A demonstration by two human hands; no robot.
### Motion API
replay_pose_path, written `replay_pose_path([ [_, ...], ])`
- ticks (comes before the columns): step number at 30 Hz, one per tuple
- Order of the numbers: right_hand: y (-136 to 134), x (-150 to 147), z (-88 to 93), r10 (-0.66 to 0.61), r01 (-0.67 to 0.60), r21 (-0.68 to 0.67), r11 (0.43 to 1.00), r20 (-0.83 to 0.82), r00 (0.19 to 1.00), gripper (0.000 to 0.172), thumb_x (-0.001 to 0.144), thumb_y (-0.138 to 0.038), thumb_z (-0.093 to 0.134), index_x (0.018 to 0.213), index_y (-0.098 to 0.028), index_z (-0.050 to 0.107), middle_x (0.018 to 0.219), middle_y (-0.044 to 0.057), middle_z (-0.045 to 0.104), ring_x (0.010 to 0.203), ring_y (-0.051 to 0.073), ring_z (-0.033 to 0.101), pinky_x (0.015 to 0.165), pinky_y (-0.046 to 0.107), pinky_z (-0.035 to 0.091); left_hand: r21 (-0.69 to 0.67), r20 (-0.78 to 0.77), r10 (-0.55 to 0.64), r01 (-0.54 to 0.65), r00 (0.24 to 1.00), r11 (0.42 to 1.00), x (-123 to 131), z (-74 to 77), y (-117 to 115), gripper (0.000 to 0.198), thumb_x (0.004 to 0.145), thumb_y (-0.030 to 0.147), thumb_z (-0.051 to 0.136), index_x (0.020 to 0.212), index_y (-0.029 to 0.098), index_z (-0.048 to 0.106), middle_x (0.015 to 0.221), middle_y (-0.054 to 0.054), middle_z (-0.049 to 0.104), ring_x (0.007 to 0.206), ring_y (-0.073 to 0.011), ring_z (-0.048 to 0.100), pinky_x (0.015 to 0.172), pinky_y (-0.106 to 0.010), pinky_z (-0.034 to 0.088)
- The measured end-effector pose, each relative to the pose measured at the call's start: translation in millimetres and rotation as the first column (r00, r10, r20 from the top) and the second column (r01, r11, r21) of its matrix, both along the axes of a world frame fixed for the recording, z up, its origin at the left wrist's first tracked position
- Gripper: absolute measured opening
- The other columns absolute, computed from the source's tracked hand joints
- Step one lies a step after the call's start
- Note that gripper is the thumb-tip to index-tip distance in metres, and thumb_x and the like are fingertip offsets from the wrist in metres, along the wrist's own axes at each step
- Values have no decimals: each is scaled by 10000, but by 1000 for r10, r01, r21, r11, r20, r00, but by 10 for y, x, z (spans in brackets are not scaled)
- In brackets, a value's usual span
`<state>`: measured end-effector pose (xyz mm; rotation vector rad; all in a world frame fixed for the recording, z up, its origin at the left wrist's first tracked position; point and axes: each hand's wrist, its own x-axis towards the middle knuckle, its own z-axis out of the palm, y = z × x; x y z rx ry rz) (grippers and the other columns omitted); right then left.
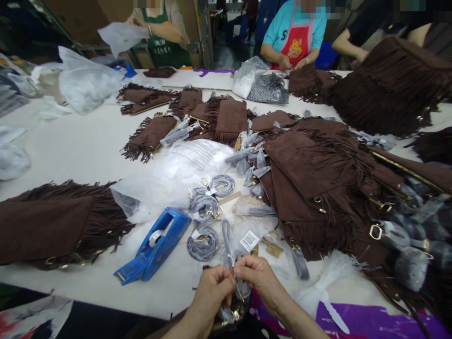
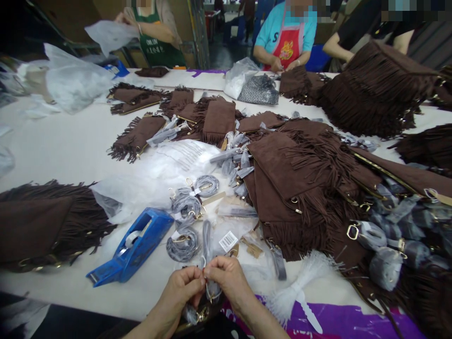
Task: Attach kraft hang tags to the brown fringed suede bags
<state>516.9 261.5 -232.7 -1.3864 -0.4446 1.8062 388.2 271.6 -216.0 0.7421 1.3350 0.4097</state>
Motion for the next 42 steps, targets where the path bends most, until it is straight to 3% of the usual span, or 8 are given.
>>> replay_pose_path([
  [11, -19, 43, -34, 129, -134, 114, 984, 56, 990, 235, 632, -365, 653, 595, -149, 568, 496, -47, 506, 469, 84, 396, 485, 207, 268, -11, -3, 59, -59, 998, 998, -1, -35, -16, 216, 592, 330, 581, 505, 141, 521, 388, 20, 511, 334, -60, 363, 420, -193, 224],
  [19, -20, 113, 12, 262, -358, 216, 908, 372, 891, 118, 722, -238, 558, 625, -172, 548, 532, -57, 481, 514, 97, 423, 497, 205, 293, 15, -21, 111, -111, 994, 994, -1, 1, -23, 182, 591, 312, 576, 526, 149, 529, 364, 36, 483, 351, -67, 370, 440, -196, 246],
  [23, -22, 194, 55, 241, -469, 283, 837, 578, 780, 113, 761, -156, 490, 674, -182, 557, 601, -37, 511, 571, 113, 459, 529, 210, 316, -56, 146, 166, -160, 975, 986, -28, 60, 41, 136, 565, 263, 588, 558, 129, 571, 410, 29, 500, 405, -67, 386, 473, -193, 271],
  [26, -119, 305, 18, 178, -431, 310, 847, 599, 781, 178, 762, -107, 430, 817, -191, 577, 672, -27, 533, 625, 129, 489, 579, 219, 356, -155, 330, 209, -165, 921, 974, -56, 81, 84, 142, 560, 260, 597, 568, 120, 576, 550, -25, 602, 402, -58, 397, 462, -199, 259],
  [30, -341, 409, -100, 264, -490, 224, 842, 622, 737, 369, 679, -41, 410, 956, -209, 587, 605, -50, 515, 562, 133, 487, 548, 223, 370, -322, 475, 296, -150, 829, 935, -102, 41, 108, 128, 583, 235, 616, 560, 144, 529, 506, 8, 542, 358, -54, 376, 426, -203, 200],
  [34, -475, 399, -161, 285, -593, 302, 746, 661, 694, 505, 594, 22, 413, 985, -235, 604, 968, 29, 620, 873, 180, 580, 770, 272, 433, -396, 513, 344, -138, 787, 908, -139, 5, 121, 157, 555, 216, 679, 612, 129, 561, 483, 40, 478, 358, -36, 357, 433, -194, 198],
  [37, -489, 386, -177, 275, -600, 317, 735, 669, 691, 440, 685, -4, 447, 1006, -246, 625, 1156, 68, 564, 1038, 195, 548, 877, 295, 415, -370, 507, 320, -133, 801, 920, -155, -5, 120, 197, 563, 219, 721, 634, 112, 572, 485, 46, 465, 366, -28, 353, 436, -190, 194],
  [42, -475, 457, -206, 188, -555, 362, 749, 687, 702, 210, 828, -150, 491, 921, -228, 662, 1004, 74, 594, 961, 181, 565, 824, 279, 438, -382, 486, 349, -165, 801, 909, -154, -21, 114, 241, 569, 225, 749, 611, 131, 531, 498, 44, 493, 368, -31, 356, 433, -192, 189],
])
